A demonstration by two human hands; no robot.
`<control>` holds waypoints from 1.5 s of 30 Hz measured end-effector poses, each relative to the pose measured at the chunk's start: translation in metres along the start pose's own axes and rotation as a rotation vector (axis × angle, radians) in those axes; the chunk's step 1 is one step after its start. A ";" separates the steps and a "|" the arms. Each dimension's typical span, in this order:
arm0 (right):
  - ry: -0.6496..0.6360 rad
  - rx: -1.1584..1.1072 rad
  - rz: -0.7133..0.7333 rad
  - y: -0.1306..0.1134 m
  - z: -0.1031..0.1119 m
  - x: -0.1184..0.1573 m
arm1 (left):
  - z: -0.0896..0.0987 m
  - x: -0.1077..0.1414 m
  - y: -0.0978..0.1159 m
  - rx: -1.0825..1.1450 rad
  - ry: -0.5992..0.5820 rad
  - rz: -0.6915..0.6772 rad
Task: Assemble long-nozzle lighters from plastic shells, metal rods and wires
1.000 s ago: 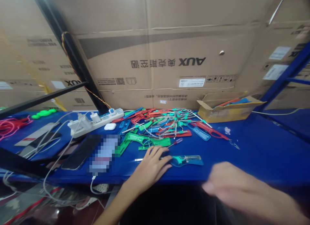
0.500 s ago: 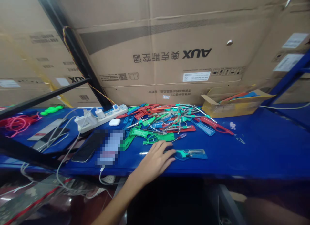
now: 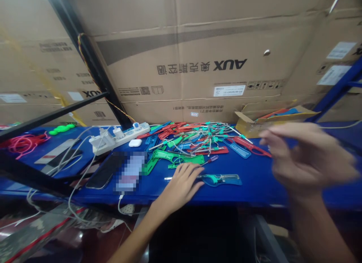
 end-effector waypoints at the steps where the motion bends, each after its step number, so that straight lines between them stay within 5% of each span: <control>1: -0.092 0.050 -0.032 0.019 -0.020 -0.012 | -0.001 0.000 0.000 -0.001 -0.004 -0.001; 3: -0.464 0.134 -0.173 0.067 -0.069 -0.017 | -0.002 -0.001 0.000 0.001 -0.008 -0.004; 5: -0.881 0.286 -0.389 0.119 -0.108 0.012 | -0.002 -0.001 0.000 0.005 -0.008 -0.009; 7: -0.968 0.332 -0.459 0.143 -0.118 0.035 | -0.001 -0.001 0.000 0.010 -0.005 -0.010; 14: -1.016 0.388 -0.497 0.141 -0.130 0.068 | 0.000 0.000 0.000 0.028 -0.009 -0.016; 20: -0.924 0.554 -0.636 0.138 -0.072 0.081 | -0.001 -0.001 -0.001 0.044 -0.025 -0.006; 23: -0.862 0.363 -0.576 0.118 -0.054 0.083 | 0.001 -0.001 -0.002 0.053 -0.012 0.011; 30: -0.840 -0.226 -0.381 0.054 -0.100 0.097 | 0.009 0.007 -0.019 0.192 0.106 0.146; 35: -0.849 -0.285 -0.297 0.057 -0.127 0.116 | 0.008 0.005 -0.016 0.167 0.101 0.096; 45: -0.942 -0.268 -0.201 0.048 -0.132 0.121 | 0.007 0.003 -0.012 0.103 0.100 0.018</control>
Point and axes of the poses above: each hand's wrist, its own x-axis away from the middle knuckle, its own z-axis out of the back of the hand, y = z × x, the point moved 9 cm from there along -x, towards the middle knuckle, and after that the axes turned 15 degrees about -y, right-handed, at the moved point
